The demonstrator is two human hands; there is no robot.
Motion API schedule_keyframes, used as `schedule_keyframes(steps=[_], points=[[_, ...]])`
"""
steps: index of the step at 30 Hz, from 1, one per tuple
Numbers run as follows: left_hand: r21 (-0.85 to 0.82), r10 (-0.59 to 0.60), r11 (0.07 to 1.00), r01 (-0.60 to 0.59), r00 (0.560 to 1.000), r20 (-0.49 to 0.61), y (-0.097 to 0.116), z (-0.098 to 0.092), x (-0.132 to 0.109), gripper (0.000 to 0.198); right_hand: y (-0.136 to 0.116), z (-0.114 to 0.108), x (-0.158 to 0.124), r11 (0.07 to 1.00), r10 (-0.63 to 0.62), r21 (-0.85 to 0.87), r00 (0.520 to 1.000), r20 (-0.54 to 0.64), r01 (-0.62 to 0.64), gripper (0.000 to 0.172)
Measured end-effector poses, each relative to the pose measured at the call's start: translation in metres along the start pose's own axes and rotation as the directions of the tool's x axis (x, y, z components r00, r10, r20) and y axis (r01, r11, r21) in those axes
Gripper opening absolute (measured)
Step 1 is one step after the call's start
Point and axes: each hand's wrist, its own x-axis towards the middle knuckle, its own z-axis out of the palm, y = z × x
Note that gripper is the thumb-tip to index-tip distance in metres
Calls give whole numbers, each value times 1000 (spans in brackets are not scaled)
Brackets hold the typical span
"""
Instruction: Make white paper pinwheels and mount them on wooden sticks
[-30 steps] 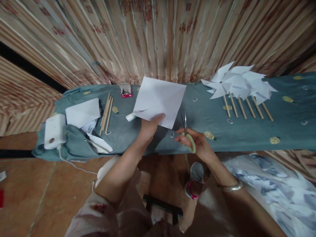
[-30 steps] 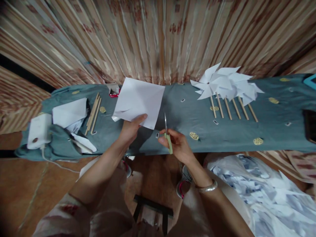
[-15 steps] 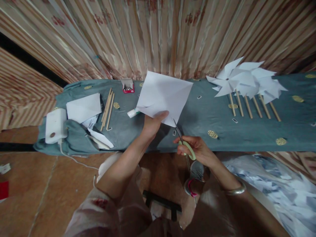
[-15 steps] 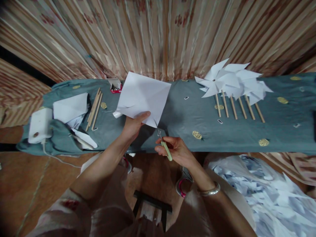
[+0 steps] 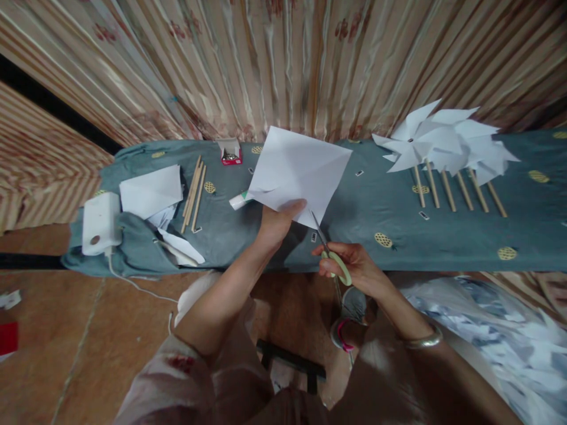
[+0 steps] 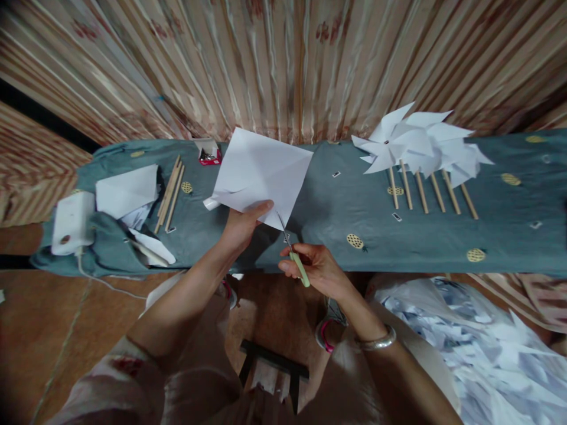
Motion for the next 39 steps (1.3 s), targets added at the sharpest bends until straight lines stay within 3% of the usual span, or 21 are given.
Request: schedule_keyframes(steps=[16,33,39], points=[[-50,-6,999,6,1000,13,1,1,-1,57,3,1,2,998,61,24,998,-29,-60,47],[-93,-102,990,105,994,35,-1,2,-6,58,2,3,4,996,68,65,995,-77,-63,46],[-68,-122,990,125,991,57,1,5,-9,49,1,4,4,995,81,74,992,-93,-74,45]])
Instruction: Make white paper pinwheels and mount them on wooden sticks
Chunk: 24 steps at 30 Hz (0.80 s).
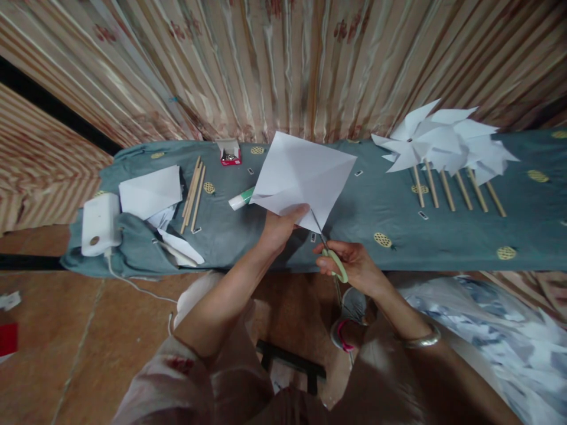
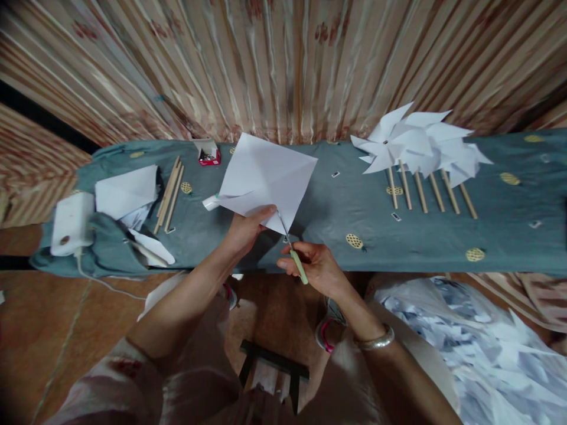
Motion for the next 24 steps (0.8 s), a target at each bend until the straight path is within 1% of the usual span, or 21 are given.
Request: schedule_keyframes(steps=[6,11,14,17,24], points=[[31,-32,999,33,999,-13,1,-2,-1,51,-1,-1,0,1000,-13,-23,1000,7,13,43],[71,-16,997,16,1000,-10,2,-1,-2,50,0,-1,1,1000,-7,3,1000,0,7,43],[105,7,994,-8,1000,9,1,1,-3,46,1,-1,1,1000,-15,6,1000,-7,15,42],[119,4,993,-7,1000,22,1,2,-4,43,3,-2,2,1000,-14,7,1000,-5,14,43],[90,8,996,-10,1000,23,0,1,-4,45,1,-1,2,1000,-23,7,1000,-14,23,42]])
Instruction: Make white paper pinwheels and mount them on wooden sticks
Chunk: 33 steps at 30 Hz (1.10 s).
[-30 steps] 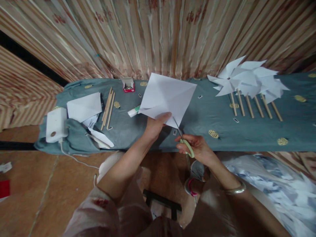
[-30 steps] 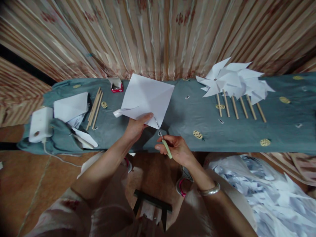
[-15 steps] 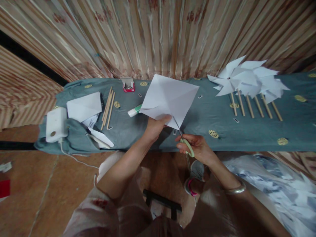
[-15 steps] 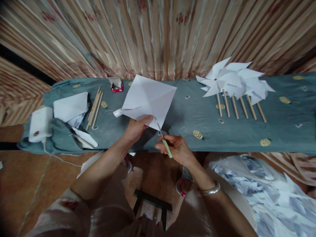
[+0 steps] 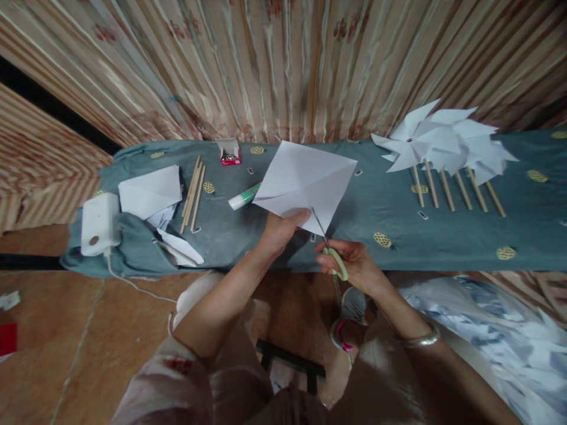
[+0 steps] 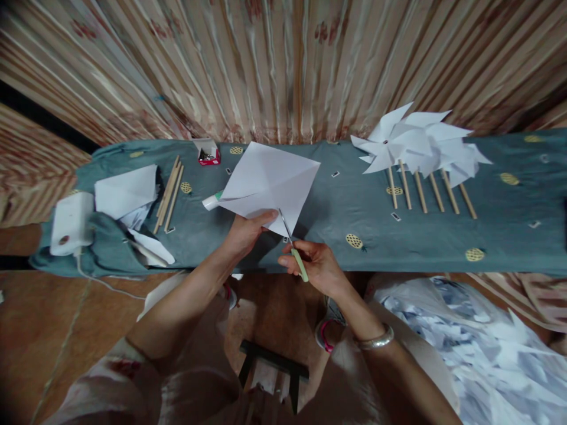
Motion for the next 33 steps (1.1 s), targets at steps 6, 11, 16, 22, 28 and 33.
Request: schedule_keyframes(steps=[6,11,16,22,28,33], points=[[29,17,999,-18,1000,19,-1,2,-3,42,-3,0,-1,1000,-6,-12,1000,-5,6,45],[25,5,1000,-6,1000,22,-1,2,-4,42,-2,0,0,1000,8,0,1000,-20,-8,46],[24,-6,1000,6,1000,21,-4,2,-5,45,-3,1,0,1000,3,-5,1000,-25,-4,47],[16,-17,1000,16,999,43,-7,1,-7,44,-1,-1,1,999,-24,-43,999,-31,23,47],[13,-18,1000,17,999,42,-6,1,-6,39,0,-1,3,1000,-8,11,999,-41,9,46],[26,-35,999,34,997,63,-7,2,-9,31,-6,1,2,1000,-24,-3,997,-72,24,48]])
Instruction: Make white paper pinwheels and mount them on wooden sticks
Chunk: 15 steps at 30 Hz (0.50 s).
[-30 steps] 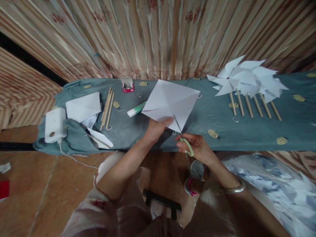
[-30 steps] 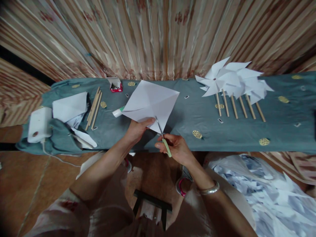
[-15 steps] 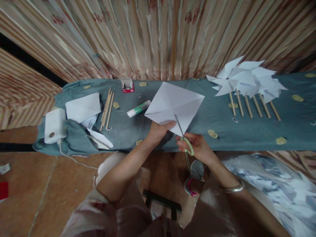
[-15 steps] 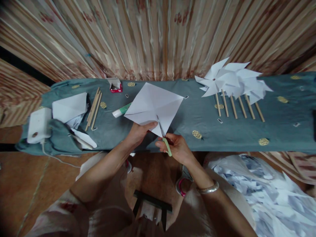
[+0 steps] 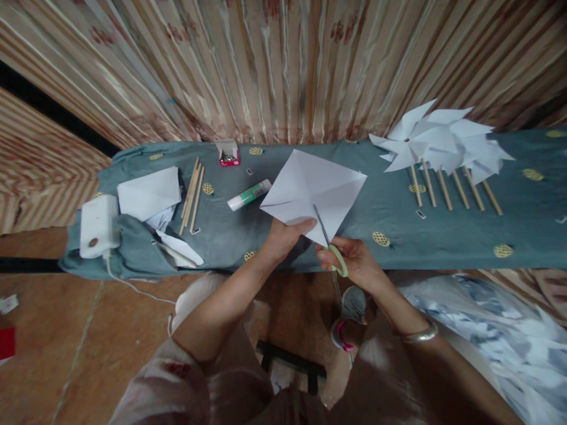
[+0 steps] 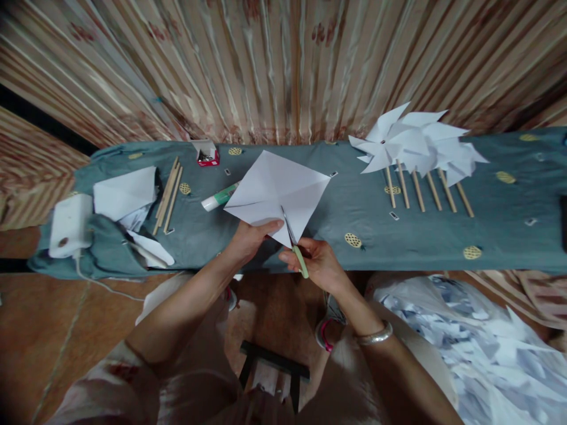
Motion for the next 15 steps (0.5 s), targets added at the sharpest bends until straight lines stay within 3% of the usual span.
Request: schedule_keyframes(steps=[5,15], points=[[-6,1,1000,0,1000,9,0,1,-1,28,2,0,1,1000,8,29,1000,-2,-8,47],[-14,13,1000,-13,1000,-3,-2,1,-1,39,5,-3,2,998,-43,-34,999,22,43,46]])
